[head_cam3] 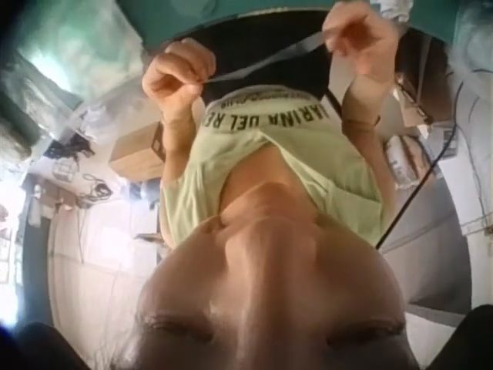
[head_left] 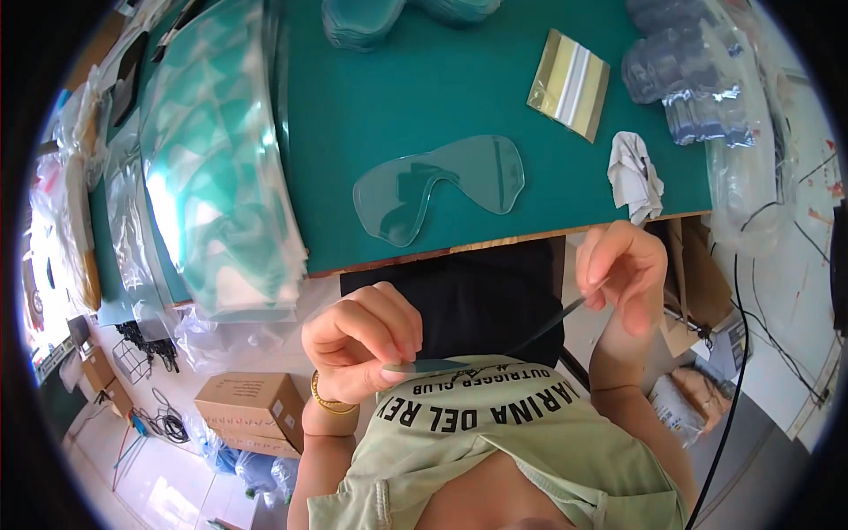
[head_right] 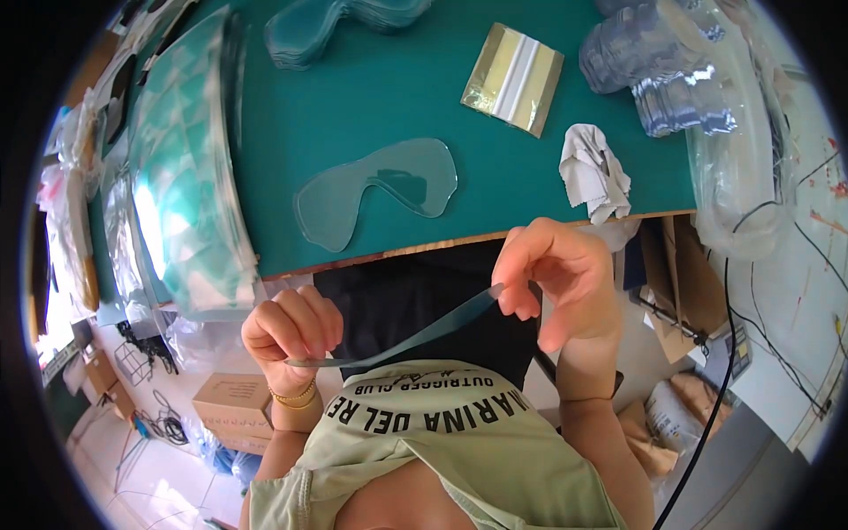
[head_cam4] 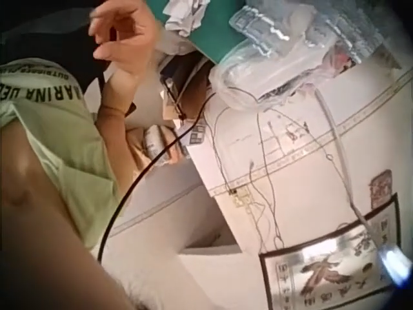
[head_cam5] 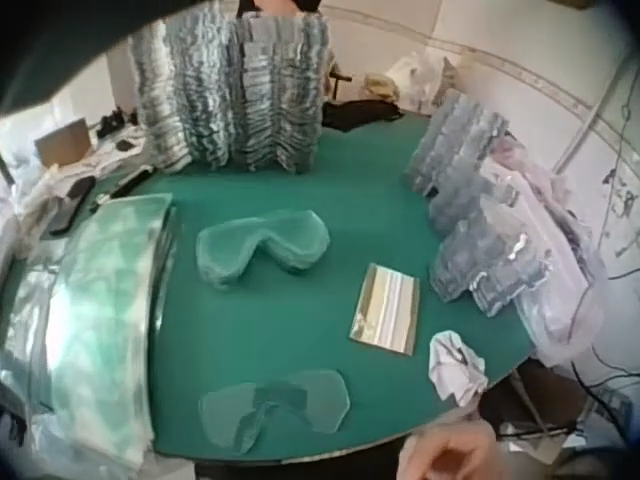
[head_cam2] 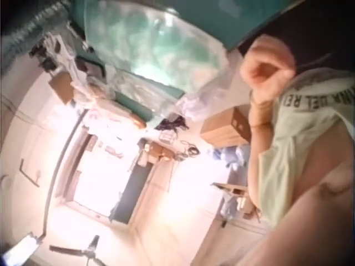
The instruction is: The recorder is inspecting, wiping, and organizing safety visors at a manual workstation.
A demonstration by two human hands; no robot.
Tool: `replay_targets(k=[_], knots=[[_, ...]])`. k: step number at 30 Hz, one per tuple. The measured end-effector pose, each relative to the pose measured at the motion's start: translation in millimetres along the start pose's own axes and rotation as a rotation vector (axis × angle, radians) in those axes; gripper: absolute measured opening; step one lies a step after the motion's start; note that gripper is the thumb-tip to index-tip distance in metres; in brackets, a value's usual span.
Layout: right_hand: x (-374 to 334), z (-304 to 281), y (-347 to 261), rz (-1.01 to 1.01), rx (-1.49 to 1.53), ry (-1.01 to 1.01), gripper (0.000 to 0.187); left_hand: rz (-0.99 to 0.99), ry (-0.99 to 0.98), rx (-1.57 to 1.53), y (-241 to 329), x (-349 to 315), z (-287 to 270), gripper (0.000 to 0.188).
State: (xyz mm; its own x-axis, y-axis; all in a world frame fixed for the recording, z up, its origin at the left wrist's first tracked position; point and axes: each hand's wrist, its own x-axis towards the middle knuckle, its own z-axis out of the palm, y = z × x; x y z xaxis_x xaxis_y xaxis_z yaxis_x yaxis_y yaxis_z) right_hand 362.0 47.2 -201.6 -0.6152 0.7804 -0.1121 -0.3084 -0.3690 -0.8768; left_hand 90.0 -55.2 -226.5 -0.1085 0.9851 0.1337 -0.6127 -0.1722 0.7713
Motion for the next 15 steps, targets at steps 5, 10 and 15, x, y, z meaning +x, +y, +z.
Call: replay_targets(k=[5,10,15], knots=[[15.0,-1.4,7.3,-0.056,-0.129,0.024,0.036,0.008,0.019,0.107,0.1,8.8,-7.0,0.022],[32.5,-10.8,-0.2,-0.256,-0.209,-0.061,0.018,0.06,-0.024,0.195,0.0,16.7,-6.0,0.02],[62.0,1.2,1.1,-0.46,-1.508,0.066,0.035,0.07,-0.193,0.285,1.2,34.6,-7.5,0.018]])
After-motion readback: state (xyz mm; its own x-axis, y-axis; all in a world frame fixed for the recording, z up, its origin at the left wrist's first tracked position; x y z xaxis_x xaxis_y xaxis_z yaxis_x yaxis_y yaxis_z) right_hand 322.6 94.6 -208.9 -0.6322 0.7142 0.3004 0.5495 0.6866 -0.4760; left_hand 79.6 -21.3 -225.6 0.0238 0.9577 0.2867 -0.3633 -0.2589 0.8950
